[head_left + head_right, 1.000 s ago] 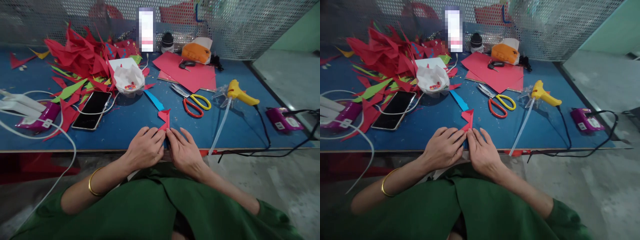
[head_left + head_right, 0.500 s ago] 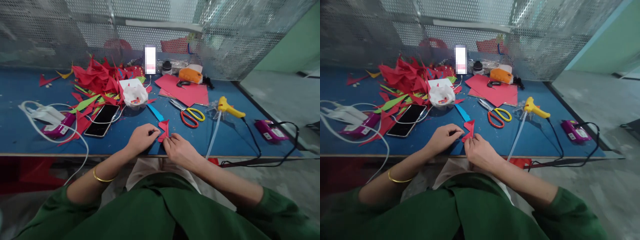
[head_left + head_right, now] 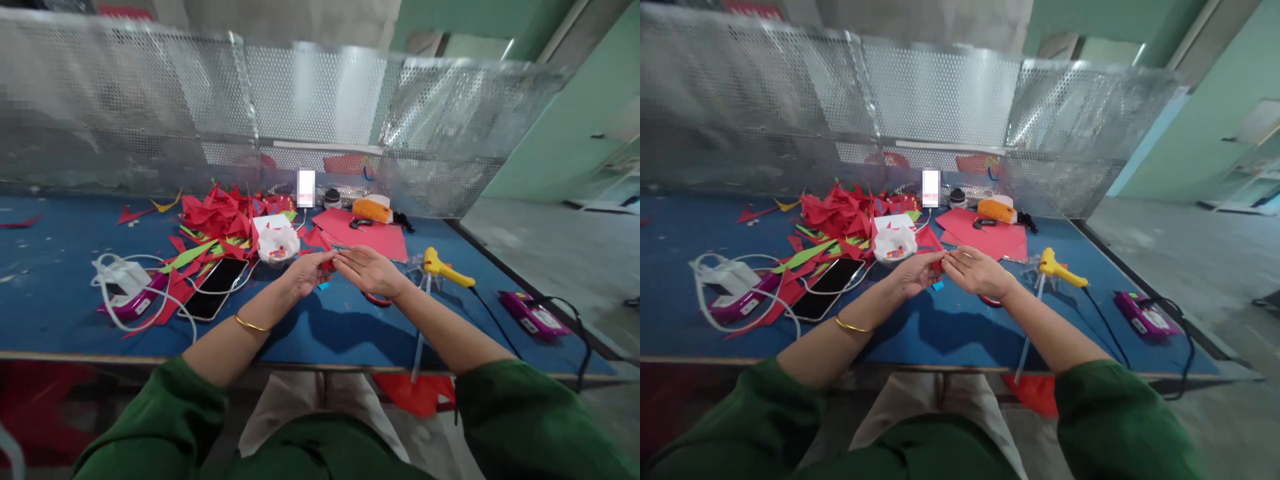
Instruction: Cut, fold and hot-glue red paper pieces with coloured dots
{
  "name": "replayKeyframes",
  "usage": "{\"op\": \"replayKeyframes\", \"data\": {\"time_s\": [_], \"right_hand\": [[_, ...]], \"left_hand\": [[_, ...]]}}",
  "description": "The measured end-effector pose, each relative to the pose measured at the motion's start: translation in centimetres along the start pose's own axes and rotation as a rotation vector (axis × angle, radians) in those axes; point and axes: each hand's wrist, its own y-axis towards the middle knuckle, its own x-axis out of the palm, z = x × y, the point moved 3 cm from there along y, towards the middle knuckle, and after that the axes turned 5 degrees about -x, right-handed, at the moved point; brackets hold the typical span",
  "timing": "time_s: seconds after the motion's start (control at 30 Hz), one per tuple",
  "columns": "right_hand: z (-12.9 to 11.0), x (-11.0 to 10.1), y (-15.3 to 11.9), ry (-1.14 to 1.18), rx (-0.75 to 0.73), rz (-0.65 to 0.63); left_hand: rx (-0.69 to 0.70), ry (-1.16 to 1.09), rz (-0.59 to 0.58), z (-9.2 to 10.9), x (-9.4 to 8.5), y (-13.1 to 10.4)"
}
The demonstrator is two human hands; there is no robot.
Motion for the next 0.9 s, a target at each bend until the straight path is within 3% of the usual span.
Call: {"op": "replayKeyframes", "data": {"time_s": [0.13,0.2,0.33,0.5,0.77,0.9], "right_hand": [[3.4,1.4,0.8,0.392,0.543,0.31],[3.9,2.2,0.9,0.49,0.661,0.337],[3.6,3.7,0.6,0.667,0.746,0.227],[3.0,4.8,-0.6,0.726,0.873,0.224],[2.8,3.8,-0.8,0.651,0.902,0.26],[2.4,3.9,-0.6,0.655,0.894,0.259]], "left_hand": [[0.132,-0.068,0.101,0.3,-0.8,1.4],[0.155,-0.087,0.128,0.1,-1.4,1.6],[0.152,-0.097,0.129,-0.9,-1.6,1.7],[0.118,-0.068,0.082,-2.3,-0.7,1.7],[0.282,0.306,0.094,-1.8,-0.5,0.7],[0.342,0.314,0.091,-1.7,-0.4,0.9]]}}
